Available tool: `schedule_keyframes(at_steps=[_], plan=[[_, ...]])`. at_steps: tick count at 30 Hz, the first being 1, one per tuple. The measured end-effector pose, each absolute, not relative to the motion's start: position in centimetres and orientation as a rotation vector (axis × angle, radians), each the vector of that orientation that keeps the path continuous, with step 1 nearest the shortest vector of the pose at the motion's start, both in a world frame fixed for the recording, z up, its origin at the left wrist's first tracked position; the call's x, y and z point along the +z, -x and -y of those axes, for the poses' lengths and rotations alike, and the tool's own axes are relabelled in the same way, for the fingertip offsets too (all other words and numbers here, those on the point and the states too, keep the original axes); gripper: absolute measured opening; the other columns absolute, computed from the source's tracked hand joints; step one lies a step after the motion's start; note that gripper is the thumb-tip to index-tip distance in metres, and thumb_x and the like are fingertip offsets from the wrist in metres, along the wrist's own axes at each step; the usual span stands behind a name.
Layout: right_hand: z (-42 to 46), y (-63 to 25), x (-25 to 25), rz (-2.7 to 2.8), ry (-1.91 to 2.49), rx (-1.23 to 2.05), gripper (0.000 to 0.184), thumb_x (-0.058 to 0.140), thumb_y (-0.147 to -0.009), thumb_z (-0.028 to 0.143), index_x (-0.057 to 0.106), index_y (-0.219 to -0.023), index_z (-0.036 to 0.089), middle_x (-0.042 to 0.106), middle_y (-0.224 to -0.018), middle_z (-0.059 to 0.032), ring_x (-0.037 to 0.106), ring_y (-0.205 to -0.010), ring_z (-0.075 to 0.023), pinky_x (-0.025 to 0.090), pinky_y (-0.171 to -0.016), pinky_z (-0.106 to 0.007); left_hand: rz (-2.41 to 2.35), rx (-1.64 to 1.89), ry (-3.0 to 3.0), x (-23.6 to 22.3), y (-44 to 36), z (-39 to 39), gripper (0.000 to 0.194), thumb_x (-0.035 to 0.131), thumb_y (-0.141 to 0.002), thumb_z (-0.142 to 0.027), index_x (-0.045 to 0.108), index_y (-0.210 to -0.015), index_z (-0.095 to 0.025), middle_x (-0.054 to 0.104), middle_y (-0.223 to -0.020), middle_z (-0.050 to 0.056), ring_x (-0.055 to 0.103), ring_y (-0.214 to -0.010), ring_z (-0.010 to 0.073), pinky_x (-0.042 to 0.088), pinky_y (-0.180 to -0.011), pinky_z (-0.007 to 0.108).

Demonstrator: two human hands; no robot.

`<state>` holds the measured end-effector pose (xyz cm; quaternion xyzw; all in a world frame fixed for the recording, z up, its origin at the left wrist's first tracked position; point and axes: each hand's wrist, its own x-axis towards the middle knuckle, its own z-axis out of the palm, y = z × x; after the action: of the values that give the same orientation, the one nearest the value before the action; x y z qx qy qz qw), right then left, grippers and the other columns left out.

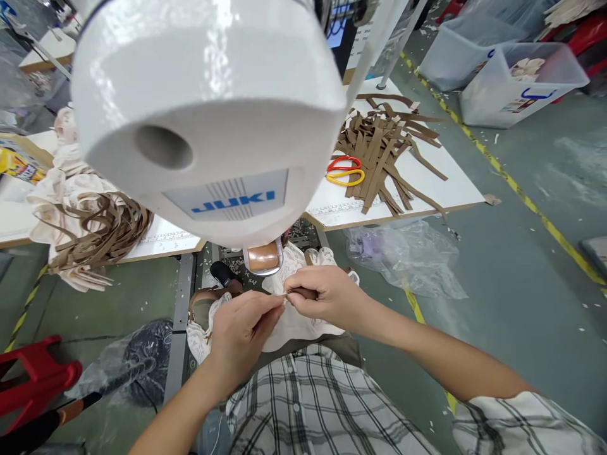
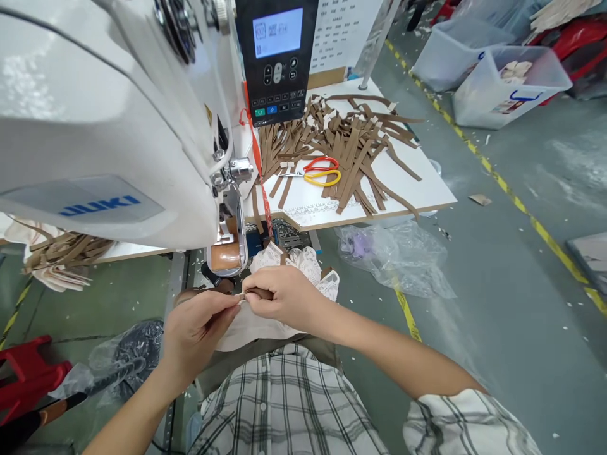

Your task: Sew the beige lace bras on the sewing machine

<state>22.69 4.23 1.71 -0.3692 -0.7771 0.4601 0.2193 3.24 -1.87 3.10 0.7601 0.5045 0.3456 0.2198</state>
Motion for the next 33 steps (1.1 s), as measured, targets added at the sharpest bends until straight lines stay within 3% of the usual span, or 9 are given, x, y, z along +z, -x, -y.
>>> schedule_keyframes(at_steps=[9, 18, 22, 27, 33], plan=[[-4.1, -23.5, 2.2, 2.035, 1.041, 1.602, 0.015, 0.055, -0.085, 0.019, 0.067, -0.077, 0.02, 0.054, -0.062, 0.0036, 0.048, -0.06, -0.0101, 0.035, -0.056, -0.021, -1.407, 0.849, -2.021, 2.9, -3.1, 1.4, 0.006, 0.063, -0.091, -0.019, 0.068, -0.09, -0.021, 0.067, -0.067, -0.003, 0.06, -0.058, 0.0094, 0.04, -0.053, 0.019], [-4.2, -23.7, 2.5, 2.158, 1.025, 1.48, 0.014, 0.058, -0.089, 0.025, 0.067, -0.08, 0.02, 0.049, -0.059, 0.0044, 0.046, -0.059, -0.0103, 0.033, -0.057, -0.023, -1.369, 0.641, -1.969, 2.8, -2.6, 0.5, 0.009, 0.061, -0.093, -0.022, 0.068, -0.098, -0.022, 0.067, -0.072, -0.003, 0.058, -0.061, 0.0093, 0.04, -0.056, 0.019], [-4.3, -23.6, 2.6, 2.199, 1.046, 1.463, 0.016, 0.058, -0.091, 0.028, 0.068, -0.082, 0.02, 0.051, -0.059, 0.0044, 0.049, -0.061, -0.0105, 0.031, -0.057, -0.023, -1.341, 0.568, -2.108, 2.8, -2.2, -0.2, 0.013, 0.059, -0.094, -0.024, 0.066, -0.084, -0.018, 0.067, -0.069, -0.002, 0.058, -0.059, 0.0101, 0.038, -0.054, 0.02], [-4.4, -23.4, 2.9, 2.161, 1.064, 1.521, 0.014, 0.058, -0.091, 0.026, 0.069, -0.082, 0.021, 0.057, -0.063, 0.004, 0.053, -0.064, -0.0106, 0.033, -0.058, -0.023, -1.167, 0.539, -2.357, 3.0, -1.6, -0.9, 0.02, 0.05, -0.098, -0.025, 0.061, -0.083, -0.017, 0.063, -0.067, -0.001, 0.055, -0.058, 0.0121, 0.035, -0.053, 0.024], [-4.1, -23.2, 3.1, 2.196, 1.055, 1.403, 0.015, 0.058, -0.091, 0.027, 0.066, -0.081, 0.021, 0.053, -0.061, 0.0042, 0.049, -0.06, -0.0099, 0.032, -0.058, -0.023, -1.267, 0.48, -2.225, 3.6, -1.6, -0.9, 0.023, 0.051, -0.097, -0.026, 0.058, -0.076, -0.018, 0.06, -0.064, -0.003, 0.051, -0.055, 0.0103, 0.032, -0.051, 0.023]])
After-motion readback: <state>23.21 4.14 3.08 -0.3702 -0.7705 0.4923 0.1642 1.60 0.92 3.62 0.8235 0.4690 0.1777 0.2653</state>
